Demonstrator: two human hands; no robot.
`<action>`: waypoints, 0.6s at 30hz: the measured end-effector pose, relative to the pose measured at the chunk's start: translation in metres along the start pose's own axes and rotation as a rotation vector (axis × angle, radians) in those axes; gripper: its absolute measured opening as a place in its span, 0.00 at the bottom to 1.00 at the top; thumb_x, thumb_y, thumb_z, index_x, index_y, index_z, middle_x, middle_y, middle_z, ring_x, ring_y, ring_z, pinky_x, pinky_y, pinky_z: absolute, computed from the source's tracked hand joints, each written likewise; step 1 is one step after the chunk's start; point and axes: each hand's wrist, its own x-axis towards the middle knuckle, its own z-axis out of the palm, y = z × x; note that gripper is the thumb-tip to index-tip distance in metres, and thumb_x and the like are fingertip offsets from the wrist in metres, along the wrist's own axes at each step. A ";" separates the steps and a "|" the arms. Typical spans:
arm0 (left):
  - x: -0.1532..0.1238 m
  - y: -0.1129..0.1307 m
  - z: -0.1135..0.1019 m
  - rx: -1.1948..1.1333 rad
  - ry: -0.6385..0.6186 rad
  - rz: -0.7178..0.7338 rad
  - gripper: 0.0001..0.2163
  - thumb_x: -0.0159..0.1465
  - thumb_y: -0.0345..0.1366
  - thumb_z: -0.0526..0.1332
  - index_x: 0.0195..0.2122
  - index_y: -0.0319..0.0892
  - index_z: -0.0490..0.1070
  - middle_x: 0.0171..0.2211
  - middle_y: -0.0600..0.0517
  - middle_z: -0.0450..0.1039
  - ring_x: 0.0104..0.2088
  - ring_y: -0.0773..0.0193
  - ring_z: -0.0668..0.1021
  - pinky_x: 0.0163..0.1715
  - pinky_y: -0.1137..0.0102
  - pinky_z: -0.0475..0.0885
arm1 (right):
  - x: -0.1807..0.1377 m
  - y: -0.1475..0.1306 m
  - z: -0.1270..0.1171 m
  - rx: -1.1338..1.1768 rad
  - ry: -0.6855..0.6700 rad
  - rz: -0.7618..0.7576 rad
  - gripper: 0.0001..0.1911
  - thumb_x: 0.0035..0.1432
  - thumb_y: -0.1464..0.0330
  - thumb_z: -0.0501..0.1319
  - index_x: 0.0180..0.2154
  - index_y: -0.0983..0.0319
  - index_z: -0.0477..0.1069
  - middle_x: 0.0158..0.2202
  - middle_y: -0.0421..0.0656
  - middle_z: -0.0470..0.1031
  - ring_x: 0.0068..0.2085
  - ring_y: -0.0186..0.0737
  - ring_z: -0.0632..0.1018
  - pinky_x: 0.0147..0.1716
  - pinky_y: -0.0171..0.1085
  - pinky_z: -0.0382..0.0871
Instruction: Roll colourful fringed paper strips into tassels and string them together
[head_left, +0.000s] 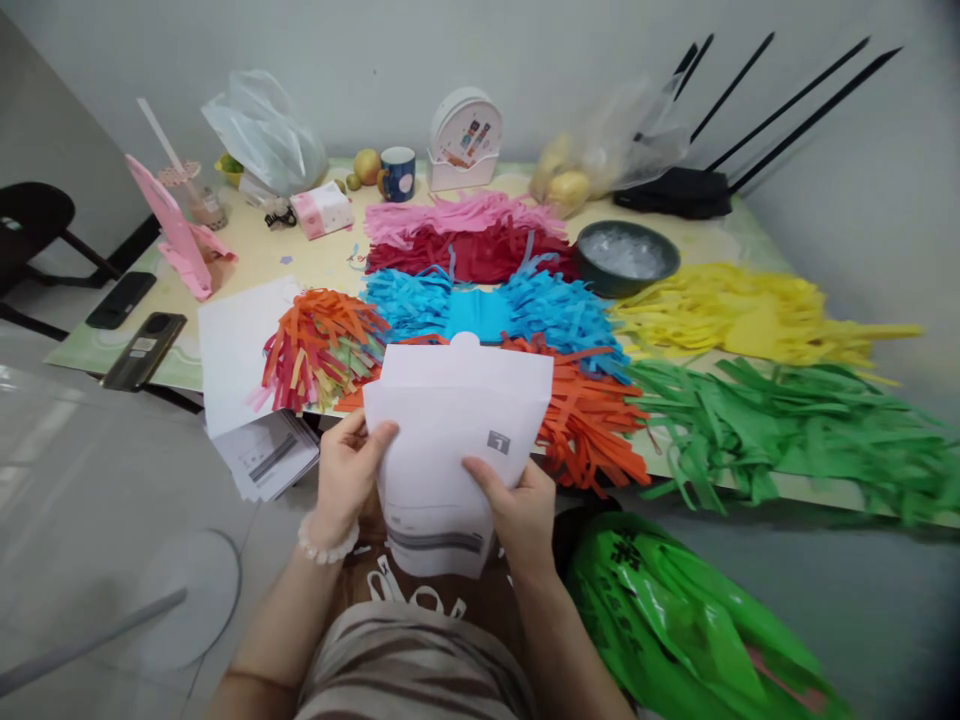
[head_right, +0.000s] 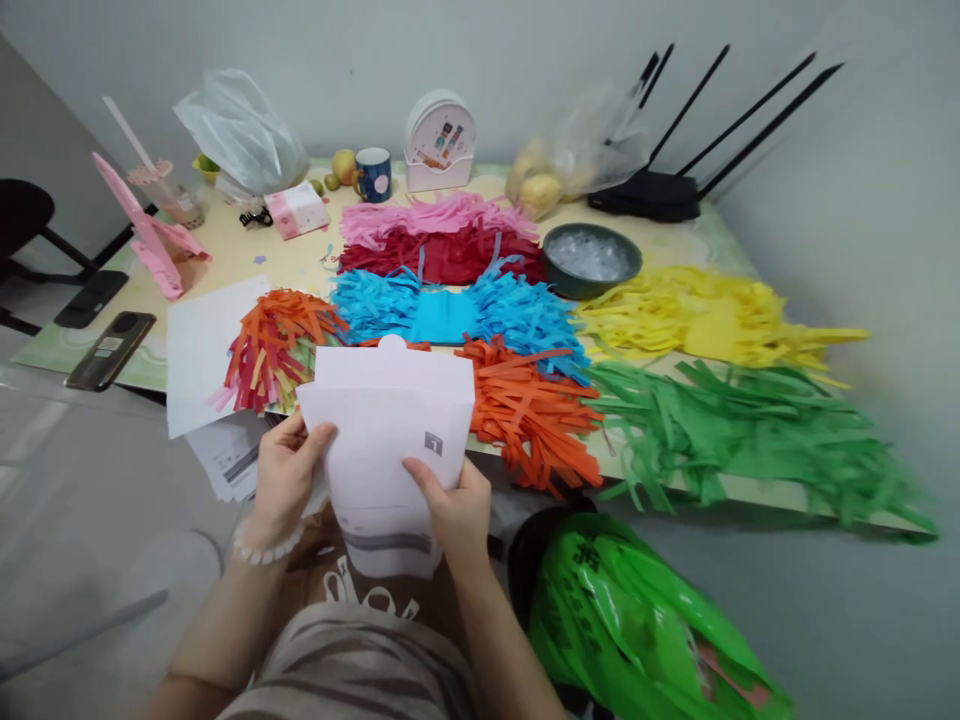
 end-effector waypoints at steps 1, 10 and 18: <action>0.000 -0.001 0.000 -0.001 0.020 -0.025 0.17 0.54 0.45 0.71 0.37 0.37 0.80 0.34 0.47 0.82 0.29 0.63 0.78 0.29 0.71 0.73 | 0.001 0.001 -0.001 -0.003 -0.012 -0.002 0.21 0.39 0.54 0.73 0.27 0.64 0.78 0.29 0.49 0.82 0.31 0.50 0.80 0.29 0.43 0.75; 0.011 -0.015 -0.006 0.072 0.093 -0.014 0.25 0.57 0.60 0.64 0.21 0.40 0.66 0.19 0.56 0.64 0.22 0.69 0.63 0.23 0.72 0.60 | 0.007 0.003 -0.011 -0.022 -0.166 -0.115 0.24 0.57 0.48 0.62 0.31 0.64 0.77 0.26 0.44 0.78 0.29 0.44 0.76 0.28 0.37 0.70; 0.012 -0.024 -0.007 0.475 0.092 0.255 0.24 0.67 0.54 0.54 0.21 0.44 0.51 0.20 0.57 0.50 0.23 0.68 0.56 0.24 0.70 0.54 | 0.022 0.000 -0.011 -0.027 -0.160 -0.217 0.29 0.63 0.44 0.52 0.25 0.61 0.68 0.21 0.40 0.68 0.24 0.37 0.68 0.25 0.35 0.63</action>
